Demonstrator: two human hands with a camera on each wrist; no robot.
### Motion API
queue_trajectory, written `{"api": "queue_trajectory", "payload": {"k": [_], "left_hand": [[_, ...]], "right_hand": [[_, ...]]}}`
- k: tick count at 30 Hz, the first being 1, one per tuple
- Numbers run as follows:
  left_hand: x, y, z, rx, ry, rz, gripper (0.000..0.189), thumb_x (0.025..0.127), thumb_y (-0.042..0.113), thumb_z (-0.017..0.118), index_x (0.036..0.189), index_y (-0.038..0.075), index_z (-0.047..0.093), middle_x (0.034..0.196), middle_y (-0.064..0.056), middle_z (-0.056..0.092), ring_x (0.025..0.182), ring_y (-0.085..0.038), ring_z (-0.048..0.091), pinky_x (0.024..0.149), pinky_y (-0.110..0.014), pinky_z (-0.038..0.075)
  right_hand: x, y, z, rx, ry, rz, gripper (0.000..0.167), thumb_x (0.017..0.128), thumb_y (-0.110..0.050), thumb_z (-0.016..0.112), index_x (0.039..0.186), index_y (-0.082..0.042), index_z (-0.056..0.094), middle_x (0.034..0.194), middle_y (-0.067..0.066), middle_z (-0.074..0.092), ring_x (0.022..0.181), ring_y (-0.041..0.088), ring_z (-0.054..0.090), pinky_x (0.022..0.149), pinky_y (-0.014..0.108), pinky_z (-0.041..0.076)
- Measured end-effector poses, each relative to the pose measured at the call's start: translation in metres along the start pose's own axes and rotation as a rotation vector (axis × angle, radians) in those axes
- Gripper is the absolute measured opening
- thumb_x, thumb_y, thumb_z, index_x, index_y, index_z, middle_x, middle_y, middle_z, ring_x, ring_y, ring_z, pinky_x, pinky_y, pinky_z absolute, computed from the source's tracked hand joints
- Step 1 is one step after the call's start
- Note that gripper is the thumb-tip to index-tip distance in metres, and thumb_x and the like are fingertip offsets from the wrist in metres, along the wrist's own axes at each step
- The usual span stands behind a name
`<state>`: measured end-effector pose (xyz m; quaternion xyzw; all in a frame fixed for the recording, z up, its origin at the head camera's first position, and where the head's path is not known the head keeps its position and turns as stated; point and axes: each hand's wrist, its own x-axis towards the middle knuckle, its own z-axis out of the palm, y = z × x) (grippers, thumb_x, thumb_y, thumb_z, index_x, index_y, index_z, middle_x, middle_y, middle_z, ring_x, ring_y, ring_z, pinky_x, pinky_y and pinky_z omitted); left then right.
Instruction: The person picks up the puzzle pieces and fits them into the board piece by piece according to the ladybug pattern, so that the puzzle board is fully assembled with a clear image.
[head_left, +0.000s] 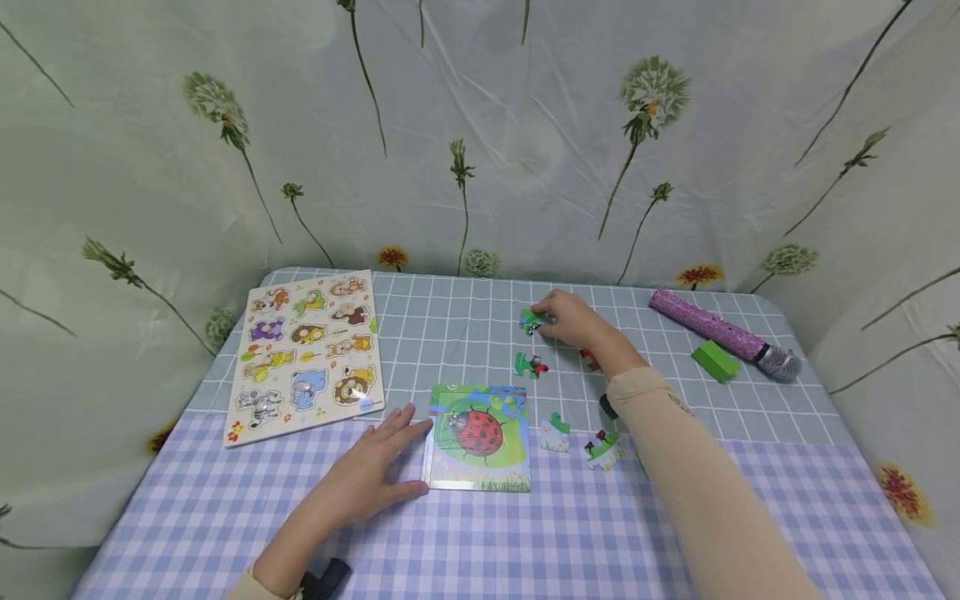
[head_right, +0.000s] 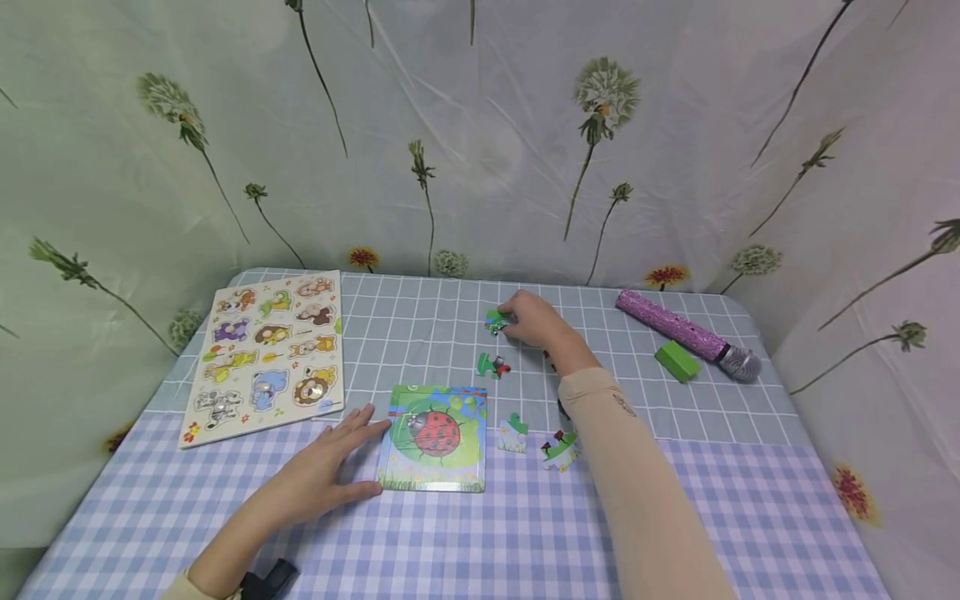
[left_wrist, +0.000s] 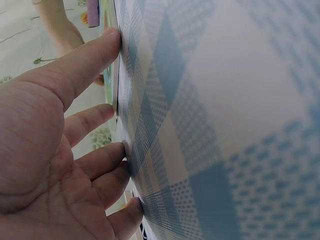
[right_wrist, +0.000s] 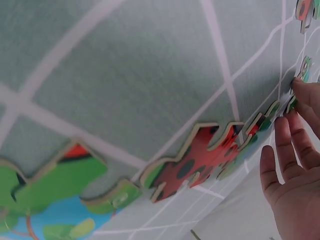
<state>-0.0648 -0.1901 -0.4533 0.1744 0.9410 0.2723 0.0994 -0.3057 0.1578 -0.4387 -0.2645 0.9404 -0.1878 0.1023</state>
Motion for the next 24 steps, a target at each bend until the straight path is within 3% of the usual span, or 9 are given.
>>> {"api": "queue_trajectory", "payload": {"k": [8,15,24], "left_hand": [[-0.0005,0.0007,-0.0005,-0.003,0.003,0.001,0.085,0.088,0.042,0.087,0.16,0.014,0.051,0.173,-0.021,0.035,0.16,-0.047,0.033,0.126,-0.075,0.029],[-0.0013,0.0012,-0.0003,-0.004,0.002,0.004,0.085,0.088,0.043,0.087,0.16,0.014,0.052,0.173,-0.022,0.036,0.16,-0.048,0.033,0.125,-0.075,0.03],[-0.0014,0.0002,-0.0006,0.012,0.009,0.011,0.086,0.087,0.044,0.087,0.16,0.015,0.052,0.172,-0.021,0.037,0.16,-0.047,0.035,0.124,-0.075,0.031]], "right_hand": [[0.0002,-0.0037,-0.005,-0.081,-0.048,-0.016,0.047,0.102,-0.012,0.07,0.144,0.007,0.063,0.135,0.027,0.065,0.12,0.036,0.065,0.102,0.05,0.056],[-0.0015,-0.0007,-0.0039,-0.047,-0.045,-0.032,0.049,0.1,-0.011,0.07,0.145,0.009,0.062,0.133,0.026,0.066,0.113,0.034,0.065,0.099,0.049,0.057],[-0.0072,-0.0031,-0.003,-0.002,-0.007,-0.042,0.048,0.099,-0.014,0.073,0.142,0.007,0.065,0.132,0.025,0.066,0.115,0.036,0.065,0.097,0.05,0.057]]}}
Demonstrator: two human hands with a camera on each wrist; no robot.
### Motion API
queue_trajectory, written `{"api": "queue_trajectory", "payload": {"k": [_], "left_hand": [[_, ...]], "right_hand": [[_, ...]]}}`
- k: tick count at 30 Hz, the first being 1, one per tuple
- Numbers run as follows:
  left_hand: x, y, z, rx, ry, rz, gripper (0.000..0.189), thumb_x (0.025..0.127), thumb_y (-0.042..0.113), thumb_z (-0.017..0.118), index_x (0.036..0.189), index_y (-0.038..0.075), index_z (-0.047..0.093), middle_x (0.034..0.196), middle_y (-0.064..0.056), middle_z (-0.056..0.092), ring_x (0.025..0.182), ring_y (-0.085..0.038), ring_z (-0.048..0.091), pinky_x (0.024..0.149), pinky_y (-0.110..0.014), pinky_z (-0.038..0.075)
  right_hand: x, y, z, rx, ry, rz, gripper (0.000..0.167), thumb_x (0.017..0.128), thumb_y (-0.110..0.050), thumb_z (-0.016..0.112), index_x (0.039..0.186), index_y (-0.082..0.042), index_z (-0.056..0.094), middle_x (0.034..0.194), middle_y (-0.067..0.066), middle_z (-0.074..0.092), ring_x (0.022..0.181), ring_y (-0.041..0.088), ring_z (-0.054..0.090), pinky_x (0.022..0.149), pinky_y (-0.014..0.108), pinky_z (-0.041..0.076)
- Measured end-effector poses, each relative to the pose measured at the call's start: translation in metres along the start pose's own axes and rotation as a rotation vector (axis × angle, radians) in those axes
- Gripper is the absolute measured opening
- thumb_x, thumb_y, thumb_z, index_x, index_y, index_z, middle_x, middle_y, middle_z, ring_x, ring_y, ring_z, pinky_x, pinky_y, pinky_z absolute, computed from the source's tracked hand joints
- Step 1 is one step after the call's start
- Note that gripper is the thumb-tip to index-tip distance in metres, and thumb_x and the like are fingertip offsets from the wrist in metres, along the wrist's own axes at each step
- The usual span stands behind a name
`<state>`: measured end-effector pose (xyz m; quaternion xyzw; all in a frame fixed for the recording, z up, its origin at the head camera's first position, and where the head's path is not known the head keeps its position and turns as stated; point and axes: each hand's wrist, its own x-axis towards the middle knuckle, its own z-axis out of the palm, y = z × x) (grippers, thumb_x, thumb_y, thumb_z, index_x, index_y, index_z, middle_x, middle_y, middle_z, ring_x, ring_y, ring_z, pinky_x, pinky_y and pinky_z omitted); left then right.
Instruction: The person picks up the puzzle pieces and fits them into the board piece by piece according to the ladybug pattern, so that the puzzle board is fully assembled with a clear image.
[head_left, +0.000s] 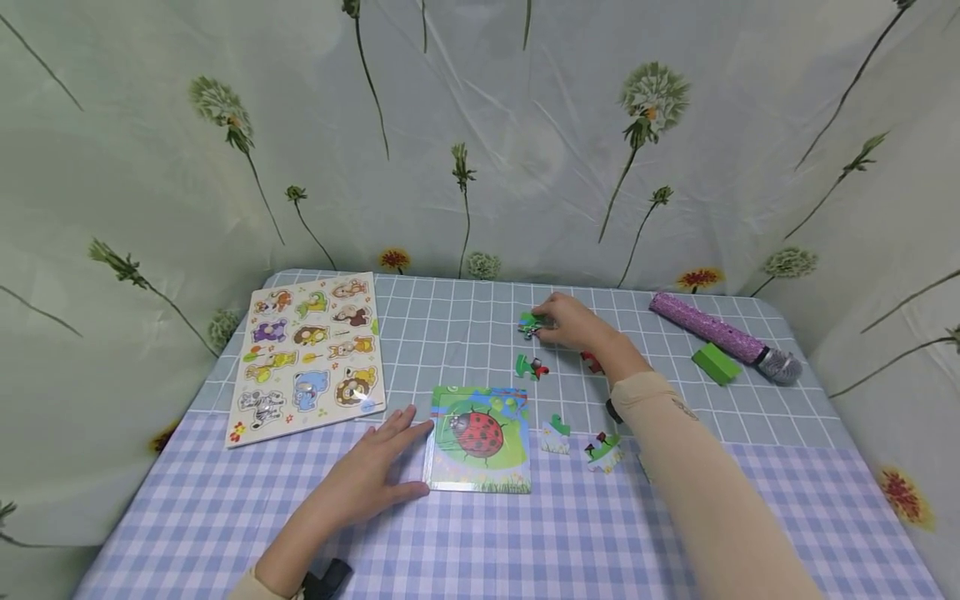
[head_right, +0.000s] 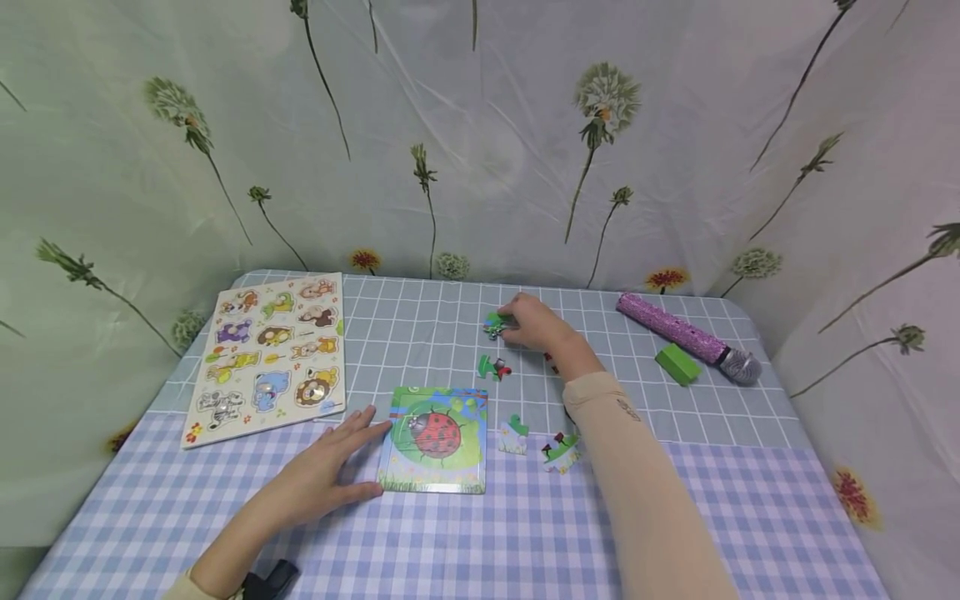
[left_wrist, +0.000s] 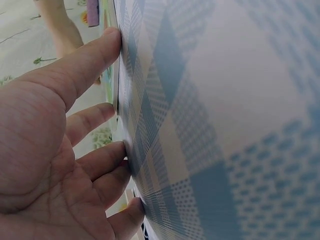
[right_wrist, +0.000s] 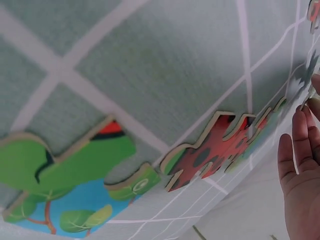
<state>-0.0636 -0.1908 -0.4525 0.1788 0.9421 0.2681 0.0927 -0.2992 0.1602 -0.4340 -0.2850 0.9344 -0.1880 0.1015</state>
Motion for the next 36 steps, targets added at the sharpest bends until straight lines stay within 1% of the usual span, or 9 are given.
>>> {"api": "queue_trajectory", "payload": {"k": [4,7,15,21,26,32,36], "left_hand": [[0.0,0.001,-0.001,0.004,-0.002,0.003,0.086,0.087,0.044,0.088,0.16,0.015,0.052,0.172,-0.021,0.038,0.159,-0.047,0.036,0.124,-0.075,0.032],[0.0,0.002,-0.002,0.01,-0.001,0.003,0.086,0.087,0.044,0.088,0.159,0.015,0.053,0.172,-0.022,0.038,0.159,-0.047,0.036,0.123,-0.076,0.033],[0.001,0.003,-0.002,0.014,-0.002,-0.001,0.086,0.087,0.044,0.088,0.16,0.015,0.052,0.172,-0.021,0.038,0.159,-0.047,0.036,0.124,-0.075,0.033],[0.001,0.002,0.0,0.02,0.001,0.0,0.085,0.087,0.042,0.089,0.159,0.014,0.053,0.172,-0.021,0.038,0.159,-0.047,0.036,0.123,-0.075,0.034],[0.001,0.002,-0.001,0.021,-0.009,-0.012,0.085,0.087,0.043,0.088,0.159,0.015,0.053,0.172,-0.021,0.037,0.16,-0.046,0.035,0.124,-0.074,0.033],[0.001,0.003,-0.002,0.031,-0.004,-0.007,0.085,0.088,0.044,0.088,0.159,0.015,0.053,0.172,-0.022,0.038,0.159,-0.047,0.036,0.124,-0.074,0.033],[0.001,0.003,0.0,0.027,-0.009,-0.012,0.085,0.088,0.043,0.088,0.159,0.015,0.053,0.172,-0.021,0.038,0.16,-0.046,0.035,0.125,-0.074,0.033]], "right_hand": [[-0.004,-0.005,0.0,0.037,0.006,-0.009,0.048,0.099,-0.016,0.074,0.141,0.004,0.067,0.133,0.024,0.066,0.118,0.037,0.065,0.098,0.051,0.057],[-0.006,-0.011,0.001,0.062,0.005,-0.031,0.047,0.1,-0.017,0.074,0.142,0.003,0.067,0.131,0.023,0.065,0.117,0.037,0.065,0.099,0.051,0.058],[-0.014,-0.032,0.008,0.068,0.014,-0.182,0.042,0.099,-0.017,0.072,0.136,0.002,0.071,0.124,0.019,0.069,0.11,0.035,0.068,0.092,0.049,0.06],[-0.021,-0.052,0.019,0.064,-0.017,-0.275,0.04,0.099,-0.016,0.073,0.134,0.001,0.072,0.125,0.016,0.07,0.11,0.032,0.072,0.094,0.043,0.063],[-0.028,-0.066,0.026,0.068,-0.058,-0.301,0.04,0.098,-0.018,0.075,0.135,-0.002,0.073,0.125,0.013,0.069,0.111,0.028,0.071,0.093,0.038,0.063],[-0.035,-0.078,0.031,0.07,-0.09,-0.316,0.037,0.098,-0.017,0.075,0.132,-0.004,0.075,0.124,0.01,0.071,0.108,0.023,0.069,0.092,0.032,0.061],[-0.039,-0.083,0.034,0.075,-0.108,-0.326,0.038,0.097,-0.017,0.076,0.132,-0.003,0.075,0.125,0.01,0.071,0.105,0.021,0.067,0.091,0.031,0.061]]}}
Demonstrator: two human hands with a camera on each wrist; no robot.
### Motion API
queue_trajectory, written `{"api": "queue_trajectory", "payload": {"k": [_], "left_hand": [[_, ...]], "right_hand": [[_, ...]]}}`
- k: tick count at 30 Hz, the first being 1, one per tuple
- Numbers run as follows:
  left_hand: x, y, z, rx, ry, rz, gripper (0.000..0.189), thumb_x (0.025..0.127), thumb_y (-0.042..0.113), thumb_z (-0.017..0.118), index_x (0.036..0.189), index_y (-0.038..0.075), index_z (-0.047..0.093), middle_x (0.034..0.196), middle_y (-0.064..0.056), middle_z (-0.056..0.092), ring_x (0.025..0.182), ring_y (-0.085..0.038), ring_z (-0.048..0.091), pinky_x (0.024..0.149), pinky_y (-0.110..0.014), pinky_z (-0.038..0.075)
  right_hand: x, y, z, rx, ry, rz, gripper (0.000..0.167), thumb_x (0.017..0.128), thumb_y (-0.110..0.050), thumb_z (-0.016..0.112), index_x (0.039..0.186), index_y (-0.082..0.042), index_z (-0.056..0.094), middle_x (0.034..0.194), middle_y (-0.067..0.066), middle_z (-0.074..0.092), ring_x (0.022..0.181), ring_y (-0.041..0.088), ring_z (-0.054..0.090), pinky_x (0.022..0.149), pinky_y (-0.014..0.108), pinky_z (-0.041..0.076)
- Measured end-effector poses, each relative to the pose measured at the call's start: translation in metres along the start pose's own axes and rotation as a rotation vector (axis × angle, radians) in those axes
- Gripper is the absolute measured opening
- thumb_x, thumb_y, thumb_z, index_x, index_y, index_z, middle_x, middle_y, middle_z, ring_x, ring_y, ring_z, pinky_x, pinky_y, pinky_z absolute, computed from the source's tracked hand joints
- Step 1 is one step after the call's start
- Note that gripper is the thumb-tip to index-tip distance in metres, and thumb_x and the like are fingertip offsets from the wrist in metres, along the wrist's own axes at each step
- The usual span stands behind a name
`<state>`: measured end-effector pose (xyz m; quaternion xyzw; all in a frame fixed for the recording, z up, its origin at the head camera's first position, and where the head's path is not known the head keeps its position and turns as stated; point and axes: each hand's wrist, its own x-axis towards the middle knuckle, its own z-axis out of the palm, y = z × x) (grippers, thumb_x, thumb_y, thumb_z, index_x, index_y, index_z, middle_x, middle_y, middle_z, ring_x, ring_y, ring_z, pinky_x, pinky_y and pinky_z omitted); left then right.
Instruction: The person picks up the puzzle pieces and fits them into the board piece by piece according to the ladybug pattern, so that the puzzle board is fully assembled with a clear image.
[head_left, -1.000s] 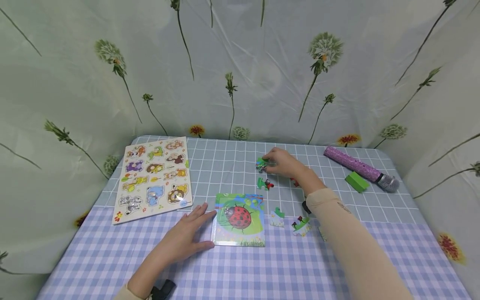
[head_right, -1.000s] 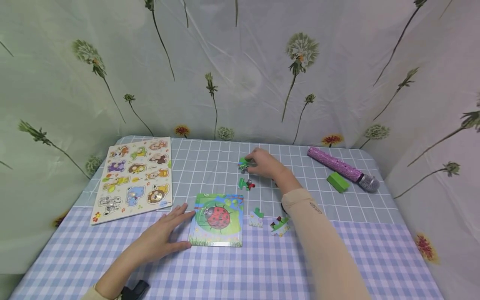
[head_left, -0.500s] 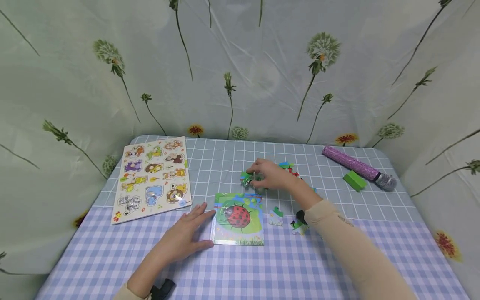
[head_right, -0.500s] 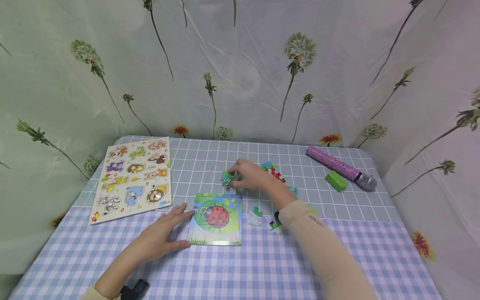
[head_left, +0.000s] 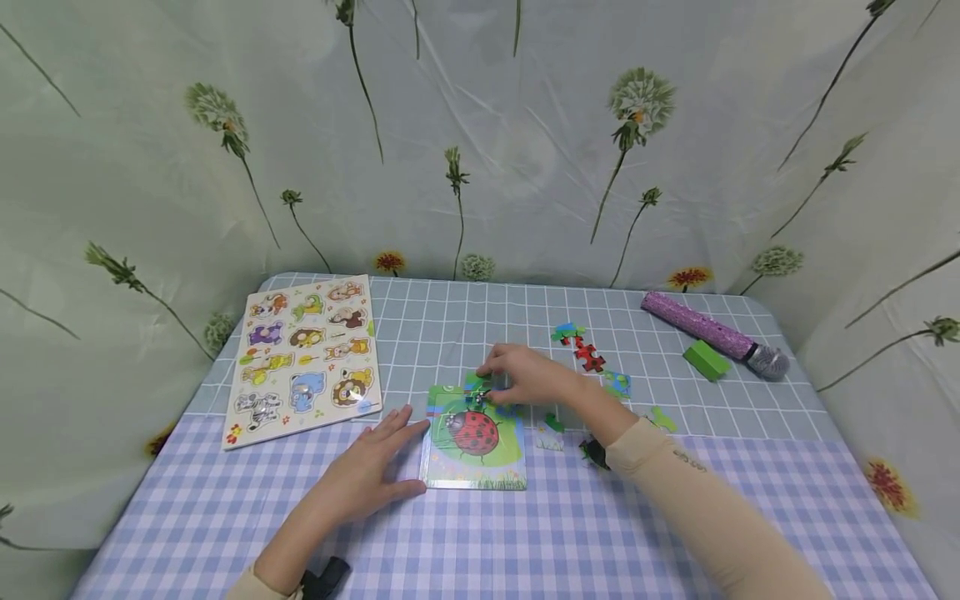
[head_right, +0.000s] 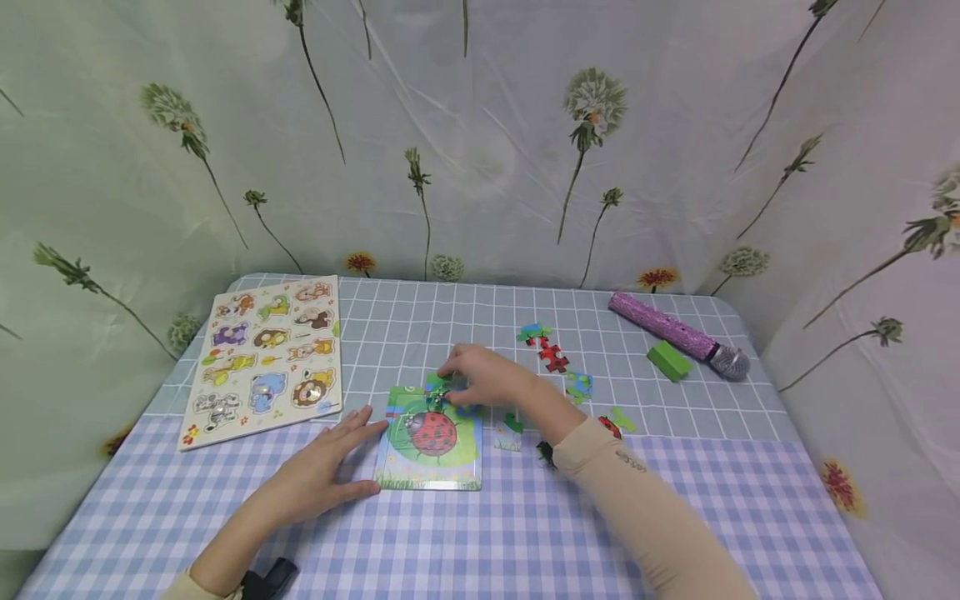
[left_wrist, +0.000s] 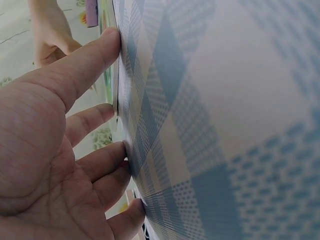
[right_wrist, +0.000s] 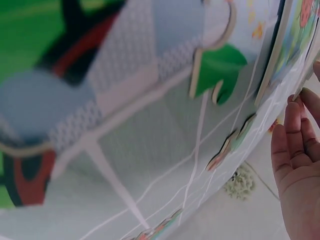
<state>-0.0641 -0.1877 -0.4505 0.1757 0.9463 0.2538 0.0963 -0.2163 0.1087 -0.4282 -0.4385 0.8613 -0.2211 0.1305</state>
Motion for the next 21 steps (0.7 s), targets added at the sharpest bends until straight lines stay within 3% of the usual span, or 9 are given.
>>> {"api": "queue_trajectory", "payload": {"k": [11,21], "left_hand": [[-0.001,-0.001,-0.001,0.003,0.005,0.012,0.085,0.088,0.043,0.088,0.16,0.014,0.052,0.172,-0.022,0.038,0.159,-0.047,0.036,0.123,-0.075,0.034],[-0.002,0.0,-0.003,0.003,0.003,0.01,0.085,0.088,0.045,0.087,0.16,0.015,0.052,0.172,-0.022,0.038,0.159,-0.048,0.036,0.122,-0.076,0.035]], "right_hand": [[0.001,-0.014,0.009,0.033,-0.042,-0.004,0.04,0.097,-0.02,0.075,0.133,-0.003,0.075,0.125,0.008,0.071,0.112,0.021,0.069,0.1,0.037,0.061],[0.009,-0.022,0.017,0.019,-0.072,0.003,0.04,0.098,-0.02,0.077,0.134,-0.005,0.074,0.128,0.007,0.069,0.116,0.02,0.068,0.102,0.034,0.06]]}}
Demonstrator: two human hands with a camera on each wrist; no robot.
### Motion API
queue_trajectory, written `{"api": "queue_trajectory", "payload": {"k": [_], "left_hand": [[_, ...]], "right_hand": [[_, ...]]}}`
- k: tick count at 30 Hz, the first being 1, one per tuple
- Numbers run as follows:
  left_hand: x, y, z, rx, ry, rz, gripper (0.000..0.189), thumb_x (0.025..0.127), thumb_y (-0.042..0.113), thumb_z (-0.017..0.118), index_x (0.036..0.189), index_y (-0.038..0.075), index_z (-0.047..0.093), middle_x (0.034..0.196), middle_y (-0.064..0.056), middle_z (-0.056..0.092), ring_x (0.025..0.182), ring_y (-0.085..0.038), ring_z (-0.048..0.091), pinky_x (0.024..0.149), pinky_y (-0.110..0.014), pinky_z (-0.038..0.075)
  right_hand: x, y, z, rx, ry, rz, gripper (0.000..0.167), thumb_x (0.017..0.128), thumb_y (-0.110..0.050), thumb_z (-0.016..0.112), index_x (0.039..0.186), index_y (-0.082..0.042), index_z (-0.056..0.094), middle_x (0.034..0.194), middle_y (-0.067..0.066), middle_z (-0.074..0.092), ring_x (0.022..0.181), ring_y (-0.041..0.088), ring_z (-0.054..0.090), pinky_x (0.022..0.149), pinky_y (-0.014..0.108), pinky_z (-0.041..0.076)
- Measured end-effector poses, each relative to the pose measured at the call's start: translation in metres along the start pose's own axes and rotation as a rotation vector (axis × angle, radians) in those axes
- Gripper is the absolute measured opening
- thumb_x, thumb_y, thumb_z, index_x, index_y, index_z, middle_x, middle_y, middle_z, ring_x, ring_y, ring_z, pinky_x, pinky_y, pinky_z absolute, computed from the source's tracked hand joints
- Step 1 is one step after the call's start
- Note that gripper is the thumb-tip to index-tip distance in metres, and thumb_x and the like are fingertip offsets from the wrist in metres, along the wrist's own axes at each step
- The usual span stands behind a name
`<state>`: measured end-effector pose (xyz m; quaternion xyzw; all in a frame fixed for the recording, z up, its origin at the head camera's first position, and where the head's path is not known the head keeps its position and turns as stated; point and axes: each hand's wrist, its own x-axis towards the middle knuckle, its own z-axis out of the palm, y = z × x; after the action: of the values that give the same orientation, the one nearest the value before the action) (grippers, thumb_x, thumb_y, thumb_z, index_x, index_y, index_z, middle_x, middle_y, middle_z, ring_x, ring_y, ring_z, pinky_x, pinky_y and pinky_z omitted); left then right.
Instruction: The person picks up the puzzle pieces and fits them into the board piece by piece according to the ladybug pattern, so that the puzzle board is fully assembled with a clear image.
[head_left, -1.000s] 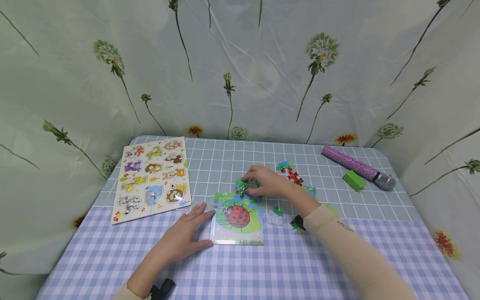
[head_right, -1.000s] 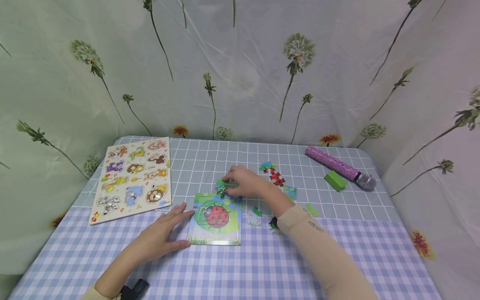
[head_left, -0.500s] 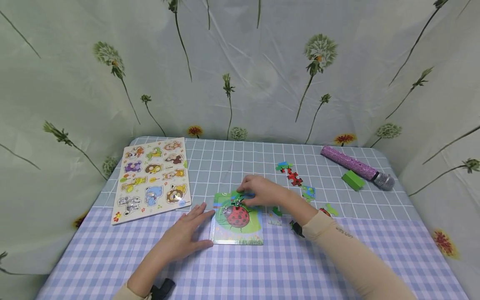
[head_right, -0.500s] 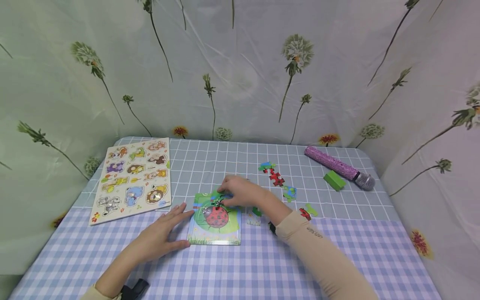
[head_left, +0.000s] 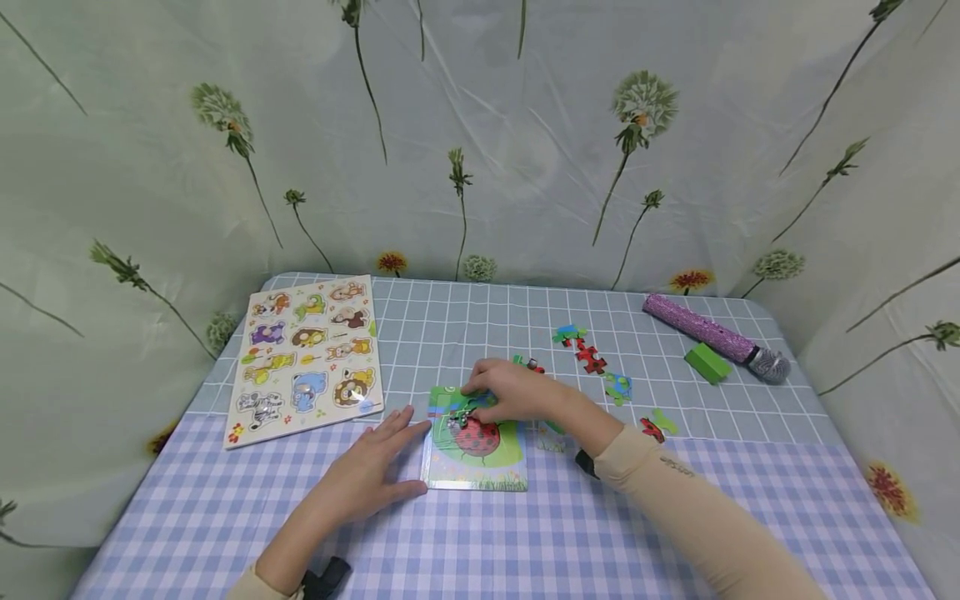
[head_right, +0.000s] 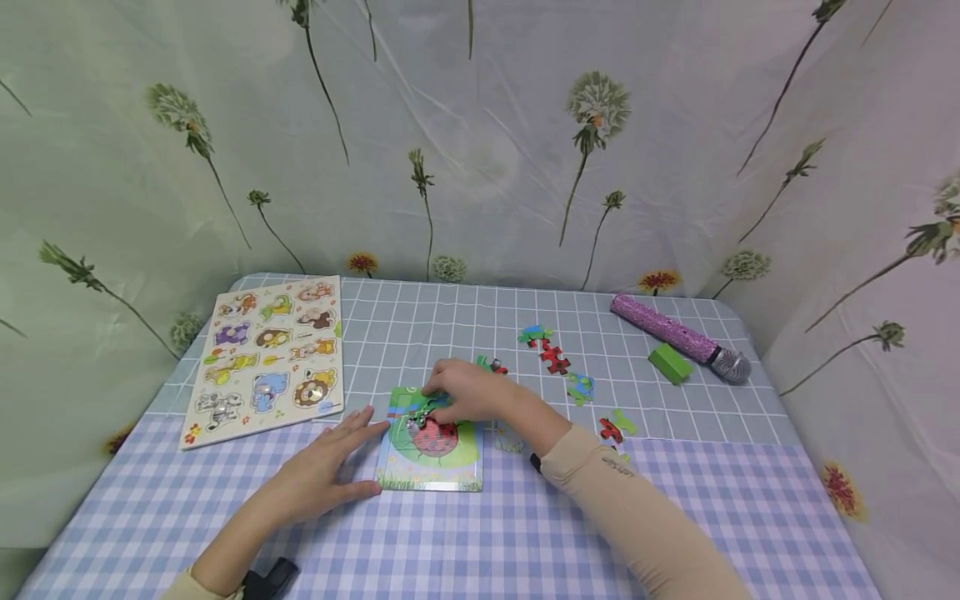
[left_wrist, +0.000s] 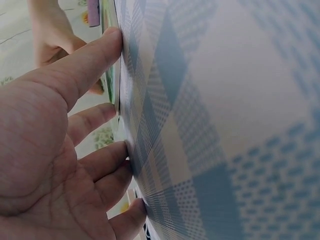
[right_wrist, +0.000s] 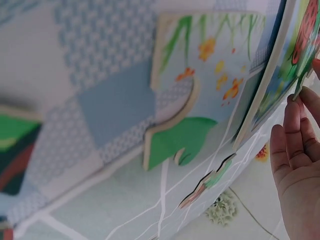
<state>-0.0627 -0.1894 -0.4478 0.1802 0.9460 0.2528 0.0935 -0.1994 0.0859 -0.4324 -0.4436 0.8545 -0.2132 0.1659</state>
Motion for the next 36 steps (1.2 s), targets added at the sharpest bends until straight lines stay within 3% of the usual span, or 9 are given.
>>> {"api": "queue_trajectory", "payload": {"k": [8,36], "left_hand": [[0.0,0.0,0.001,0.007,-0.002,0.0,0.085,0.088,0.044,0.087,0.16,0.014,0.052,0.172,-0.022,0.038,0.159,-0.047,0.036,0.122,-0.075,0.035],[0.003,-0.002,0.002,0.001,-0.02,-0.01,0.084,0.089,0.044,0.087,0.16,0.015,0.052,0.173,-0.02,0.037,0.16,-0.046,0.034,0.123,-0.076,0.034]], "right_hand": [[0.006,-0.003,0.002,-0.025,-0.013,0.001,0.04,0.098,-0.022,0.078,0.134,-0.005,0.075,0.124,0.006,0.068,0.109,0.017,0.065,0.098,0.032,0.06],[0.022,-0.006,0.009,-0.066,-0.01,-0.028,0.04,0.098,-0.026,0.079,0.133,-0.006,0.075,0.126,0.006,0.069,0.115,0.019,0.066,0.103,0.034,0.06]]}}
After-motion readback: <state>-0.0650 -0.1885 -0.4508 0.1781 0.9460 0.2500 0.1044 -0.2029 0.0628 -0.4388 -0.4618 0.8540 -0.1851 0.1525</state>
